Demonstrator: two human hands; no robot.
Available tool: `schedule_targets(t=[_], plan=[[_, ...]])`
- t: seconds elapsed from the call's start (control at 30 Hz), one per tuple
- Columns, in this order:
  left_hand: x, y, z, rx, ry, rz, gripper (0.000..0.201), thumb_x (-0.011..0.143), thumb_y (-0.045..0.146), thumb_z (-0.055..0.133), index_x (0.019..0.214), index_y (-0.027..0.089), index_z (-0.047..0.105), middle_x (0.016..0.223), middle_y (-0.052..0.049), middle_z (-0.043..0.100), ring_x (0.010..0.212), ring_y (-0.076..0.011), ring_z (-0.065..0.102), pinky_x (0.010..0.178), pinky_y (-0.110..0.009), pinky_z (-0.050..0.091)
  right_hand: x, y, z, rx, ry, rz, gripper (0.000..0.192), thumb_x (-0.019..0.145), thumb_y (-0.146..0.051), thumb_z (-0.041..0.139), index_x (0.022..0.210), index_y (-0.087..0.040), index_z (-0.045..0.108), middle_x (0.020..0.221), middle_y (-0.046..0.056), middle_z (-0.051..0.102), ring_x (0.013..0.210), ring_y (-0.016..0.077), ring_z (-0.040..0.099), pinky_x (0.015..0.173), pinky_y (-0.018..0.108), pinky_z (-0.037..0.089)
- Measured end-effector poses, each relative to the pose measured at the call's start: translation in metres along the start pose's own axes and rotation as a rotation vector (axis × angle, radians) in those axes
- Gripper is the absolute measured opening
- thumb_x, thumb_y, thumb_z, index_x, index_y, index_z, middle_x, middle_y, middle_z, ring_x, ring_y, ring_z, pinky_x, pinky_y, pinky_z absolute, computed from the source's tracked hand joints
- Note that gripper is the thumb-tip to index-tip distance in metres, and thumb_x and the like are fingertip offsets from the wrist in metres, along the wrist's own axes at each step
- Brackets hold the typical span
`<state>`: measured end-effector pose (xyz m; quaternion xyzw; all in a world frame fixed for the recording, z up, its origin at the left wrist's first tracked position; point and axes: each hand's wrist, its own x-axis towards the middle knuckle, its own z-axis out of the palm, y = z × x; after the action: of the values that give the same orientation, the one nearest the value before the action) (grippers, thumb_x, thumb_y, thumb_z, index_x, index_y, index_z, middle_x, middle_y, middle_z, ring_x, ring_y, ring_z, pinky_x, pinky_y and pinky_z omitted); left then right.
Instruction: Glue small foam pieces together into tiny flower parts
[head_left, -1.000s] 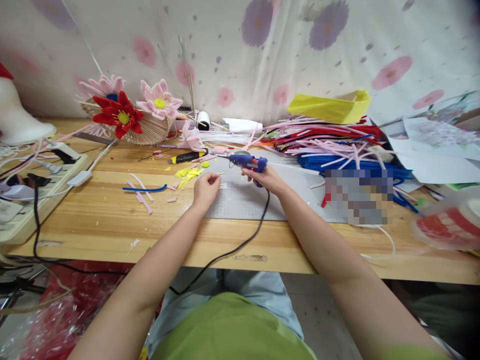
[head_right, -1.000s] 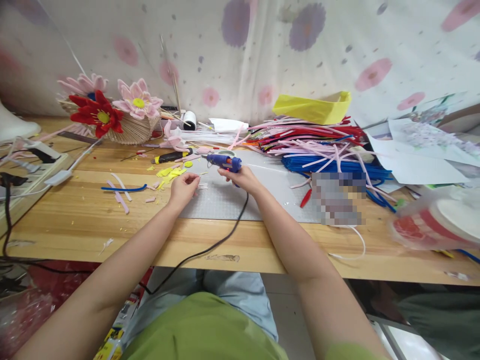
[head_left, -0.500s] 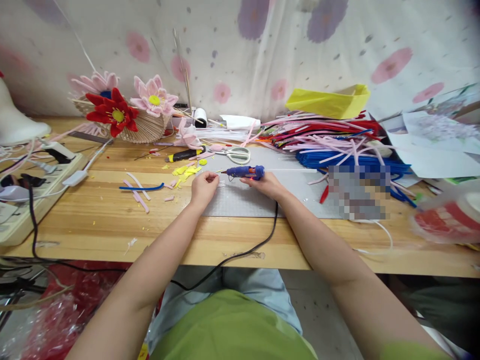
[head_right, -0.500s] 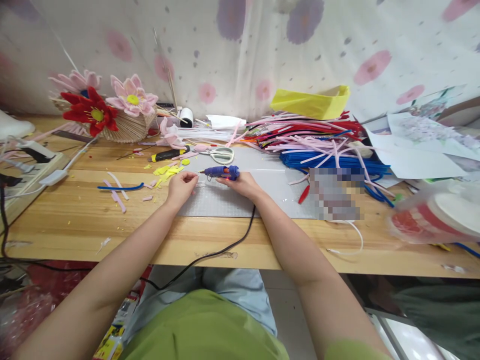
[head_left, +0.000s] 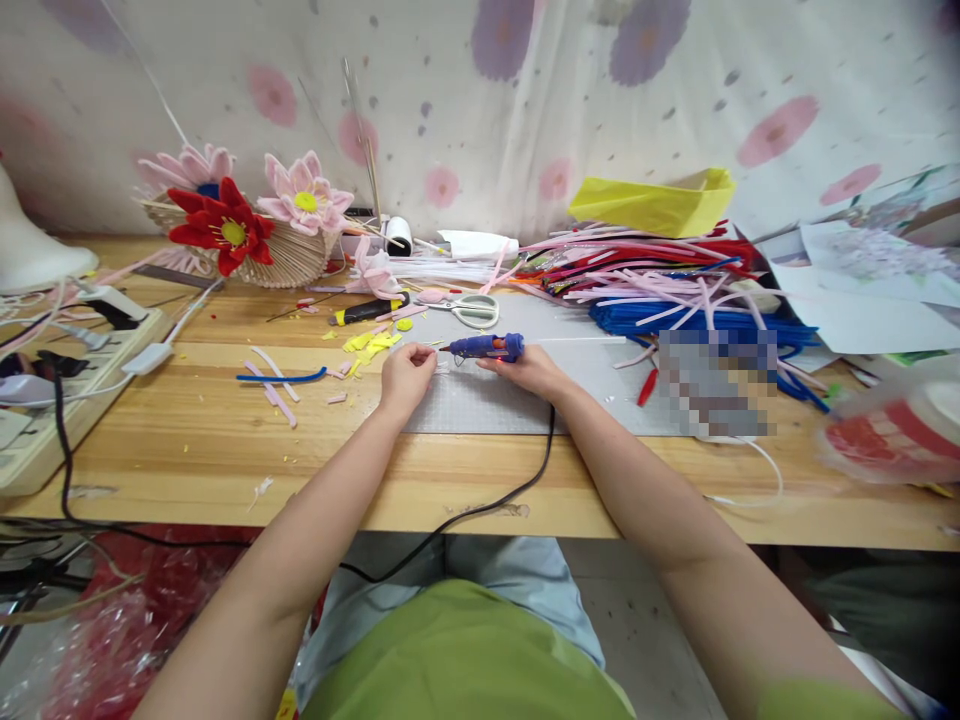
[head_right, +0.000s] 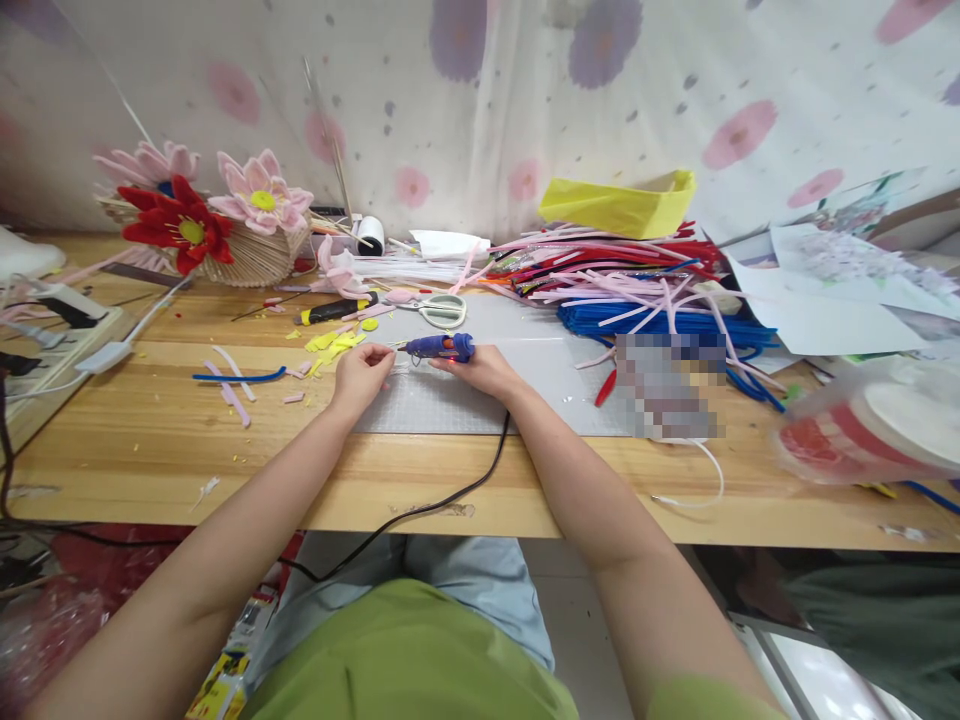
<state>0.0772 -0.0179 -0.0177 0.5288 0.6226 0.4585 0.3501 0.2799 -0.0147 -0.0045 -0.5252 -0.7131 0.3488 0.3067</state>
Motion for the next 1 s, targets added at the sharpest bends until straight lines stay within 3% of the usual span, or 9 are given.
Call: schedule_targets(t=[0.7, 0.9, 1.0], plan=[[0.001, -0.005, 0.0, 0.045, -0.037, 0.041, 0.016, 0.07, 0.028, 0.058, 0.077, 0.017, 0.067, 0.066, -0.002, 0.062, 0.057, -0.0116, 0.054, 0.041, -0.019, 0.042, 0.0, -0.001, -0.003, 0.017, 0.067, 0.036, 0.051, 0.068, -0.056, 0.063, 0.096, -0.015, 0.07, 0.076, 0.002, 0.066, 0.07, 0.0146, 0.055, 0.067, 0.026, 0.043], [0.001, -0.007, 0.0, 0.011, -0.059, 0.071, 0.014, 0.07, 0.028, 0.059, 0.076, 0.017, 0.067, 0.064, -0.001, 0.06, 0.055, -0.0111, 0.052, 0.041, -0.019, 0.04, 0.001, 0.002, -0.011, 0.022, 0.145, 0.081, 0.048, 0.065, -0.058, 0.065, 0.085, -0.014, 0.07, 0.068, 0.002, 0.063, 0.065, 0.0143, 0.055, 0.064, 0.027, 0.043], [0.002, -0.006, -0.002, -0.025, -0.042, 0.062, 0.012, 0.069, 0.027, 0.061, 0.073, 0.017, 0.066, 0.062, 0.0, 0.058, 0.053, -0.0103, 0.051, 0.041, -0.019, 0.04, 0.003, 0.012, -0.027, 0.068, 0.272, 0.128, 0.046, 0.064, -0.058, 0.066, 0.078, -0.014, 0.068, 0.063, 0.003, 0.062, 0.058, 0.0128, 0.053, 0.059, 0.027, 0.043]])
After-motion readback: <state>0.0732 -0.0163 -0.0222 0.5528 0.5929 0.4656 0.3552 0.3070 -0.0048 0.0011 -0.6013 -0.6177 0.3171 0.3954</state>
